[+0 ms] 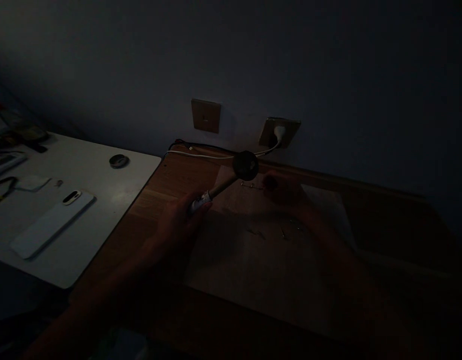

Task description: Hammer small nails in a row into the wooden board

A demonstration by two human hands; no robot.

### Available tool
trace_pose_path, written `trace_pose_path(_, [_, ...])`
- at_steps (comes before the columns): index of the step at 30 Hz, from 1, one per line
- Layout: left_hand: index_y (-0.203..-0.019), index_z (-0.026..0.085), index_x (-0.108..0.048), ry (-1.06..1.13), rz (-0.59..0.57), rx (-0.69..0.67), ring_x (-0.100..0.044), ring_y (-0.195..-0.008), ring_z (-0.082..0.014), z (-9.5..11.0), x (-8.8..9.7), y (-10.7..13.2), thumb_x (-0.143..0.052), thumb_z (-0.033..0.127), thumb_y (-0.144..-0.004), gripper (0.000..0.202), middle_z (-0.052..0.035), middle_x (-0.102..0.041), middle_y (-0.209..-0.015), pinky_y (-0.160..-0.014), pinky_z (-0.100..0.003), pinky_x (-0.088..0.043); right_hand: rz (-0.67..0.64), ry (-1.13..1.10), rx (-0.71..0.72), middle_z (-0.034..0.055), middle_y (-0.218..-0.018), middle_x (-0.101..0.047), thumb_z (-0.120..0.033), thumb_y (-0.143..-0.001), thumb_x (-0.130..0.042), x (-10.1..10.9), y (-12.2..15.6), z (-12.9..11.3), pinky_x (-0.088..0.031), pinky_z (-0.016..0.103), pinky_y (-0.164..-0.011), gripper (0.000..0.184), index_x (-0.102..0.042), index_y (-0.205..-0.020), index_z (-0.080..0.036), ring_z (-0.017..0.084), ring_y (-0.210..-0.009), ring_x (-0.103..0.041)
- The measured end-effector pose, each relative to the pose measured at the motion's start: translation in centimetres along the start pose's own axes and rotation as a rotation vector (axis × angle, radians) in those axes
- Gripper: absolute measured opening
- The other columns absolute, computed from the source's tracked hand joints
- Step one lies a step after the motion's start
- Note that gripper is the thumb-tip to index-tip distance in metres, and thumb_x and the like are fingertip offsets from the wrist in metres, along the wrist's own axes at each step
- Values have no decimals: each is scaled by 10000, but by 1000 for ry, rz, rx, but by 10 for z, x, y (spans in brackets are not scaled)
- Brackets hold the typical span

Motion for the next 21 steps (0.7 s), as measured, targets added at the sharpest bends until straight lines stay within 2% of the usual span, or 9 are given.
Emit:
trace_pose_path(7, [-1136,187,-742,15,-16,-14,-703,-744,-207,-2,0,1,-559,570,-977,454,-65,-780,-908,-624,-269,-456,-50,62,17,37,-768,-707,-104,-732,-618,-1,-3,-7,-438,308,-648,162,-635,-810,-245,210,-687,-651])
trace_pose_path(13, [-1202,205,-731,32,-24,-33,-718,-777,-209,-4,0,2,-560,577,-994,459,-61,-788,-950,-640,-268,-470,-39,86,25,18,-728,-687,-104,-724,-612,-5,-8,-5,-431,306,-644,171,-629,-815,-248,203,-667,-631])
trace_pose_path(21, [-1199,209,-737,28,-48,-32,-716,-763,-201,-1,1,2,-557,558,-987,447,-60,-794,-938,-619,-258,-465,-31,40,4,36,-830,-786,-114,-765,-632,-9,-5,-3,-526,312,-682,214,-694,-924,-243,220,-737,-733])
Point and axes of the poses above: each hand's wrist, its own y-axis away from the middle knuckle, its own x-axis out of the back of the hand, z = x × y, the point moved 1 cm from there along -y, towards the middle knuckle
